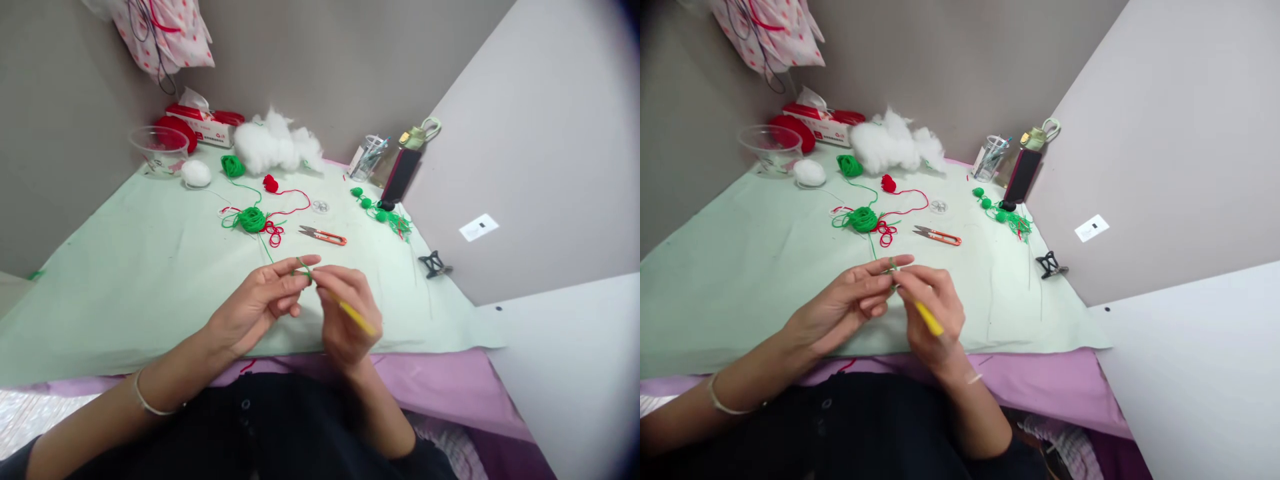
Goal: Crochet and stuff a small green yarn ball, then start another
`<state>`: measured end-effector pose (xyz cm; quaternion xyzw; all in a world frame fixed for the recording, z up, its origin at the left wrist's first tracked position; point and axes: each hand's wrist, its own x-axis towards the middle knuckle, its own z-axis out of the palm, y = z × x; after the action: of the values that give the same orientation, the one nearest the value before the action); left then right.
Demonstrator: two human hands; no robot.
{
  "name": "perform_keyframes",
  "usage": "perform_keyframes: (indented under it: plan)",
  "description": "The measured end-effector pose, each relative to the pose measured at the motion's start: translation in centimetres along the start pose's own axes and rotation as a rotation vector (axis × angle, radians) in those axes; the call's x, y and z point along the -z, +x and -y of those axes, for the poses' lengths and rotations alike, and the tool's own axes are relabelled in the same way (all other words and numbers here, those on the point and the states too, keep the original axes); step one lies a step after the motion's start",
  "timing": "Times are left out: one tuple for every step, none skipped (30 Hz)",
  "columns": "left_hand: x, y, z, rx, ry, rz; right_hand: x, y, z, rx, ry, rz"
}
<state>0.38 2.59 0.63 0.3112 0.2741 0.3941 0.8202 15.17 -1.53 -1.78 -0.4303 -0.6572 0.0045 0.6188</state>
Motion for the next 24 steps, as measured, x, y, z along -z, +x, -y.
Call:
perform_keyframes:
  plan:
    - [0.07,0.06,-0.11,0.002,-0.022,-0.014,0.16,0.23,-0.05,-0.082,0.072,-0.015]
    - [0.13,0.10,-0.18,-0.017,-0.028,-0.029,0.29,0.47,-0.09,-0.167,0.159,-0.030]
    - [0.17,0.11,-0.19,-0.038,-0.015,-0.039,0.38,0.68,-0.12,-0.239,0.244,-0.041]
    - [0.18,0.09,-0.15,-0.057,0.015,-0.035,0.41,0.84,-0.15,-0.288,0.312,-0.039]
    - [0.17,0.04,-0.06,-0.075,0.058,-0.024,0.39,0.94,-0.18,-0.313,0.354,-0.019]
    - [0.15,-0.03,0.06,-0.094,0.108,-0.013,0.34,0.98,-0.20,-0.322,0.373,0.011]
    - [0.13,-0.10,0.19,-0.116,0.158,-0.008,0.27,0.97,-0.23,-0.323,0.378,0.035]
    - [0.14,-0.18,0.29,-0.139,0.199,-0.009,0.20,0.92,-0.25,-0.325,0.380,0.050]
    - [0.17,-0.25,0.36,-0.162,0.230,-0.014,0.15,0.86,-0.28,-0.329,0.386,0.055]
    - [0.22,-0.31,0.38,-0.182,0.252,-0.015,0.13,0.80,-0.31,-0.337,0.399,0.054]
    - [0.29,-0.35,0.35,-0.191,0.268,-0.012,0.14,0.75,-0.35,-0.346,0.420,0.052]
    - [0.35,-0.38,0.29,-0.195,0.280,-0.002,0.17,0.72,-0.40,-0.356,0.443,0.050]
    - [0.40,-0.40,0.22,-0.194,0.287,0.011,0.21,0.71,-0.45,-0.364,0.463,0.051]
    - [0.43,-0.41,0.14,-0.193,0.291,0.022,0.25,0.71,-0.50,-0.373,0.479,0.052]
    - [0.42,-0.41,0.07,-0.188,0.292,0.028,0.27,0.72,-0.55,-0.385,0.493,0.052]
    - [0.38,-0.41,0.02,-0.183,0.289,0.028,0.29,0.74,-0.60,-0.399,0.504,0.050]
    - [0.32,-0.40,-0.02,-0.182,0.284,0.027,0.29,0.75,-0.65,-0.411,0.515,0.047]
    - [0.25,-0.40,-0.04,-0.183,0.278,0.025,0.28,0.77,-0.69,-0.419,0.527,0.046]
    - [0.18,-0.39,-0.06,-0.183,0.274,0.023,0.27,0.78,-0.72,-0.425,0.546,0.047]
    - [0.13,-0.38,-0.07,-0.184,0.271,0.020,0.26,0.80,-0.74,-0.430,0.573,0.049]
    - [0.10,-0.38,-0.09,-0.185,0.268,0.018,0.27,0.81,-0.75,-0.437,0.605,0.051]
    - [0.11,-0.37,-0.11,-0.187,0.267,0.020,0.29,0.82,-0.75,-0.447,0.641,0.052]
    - [0.15,-0.36,-0.13,-0.189,0.266,0.026,0.33,0.83,-0.72,-0.461,0.673,0.051]
    - [0.21,-0.36,-0.14,-0.193,0.267,0.035,0.40,0.84,-0.67,-0.478,0.700,0.048]
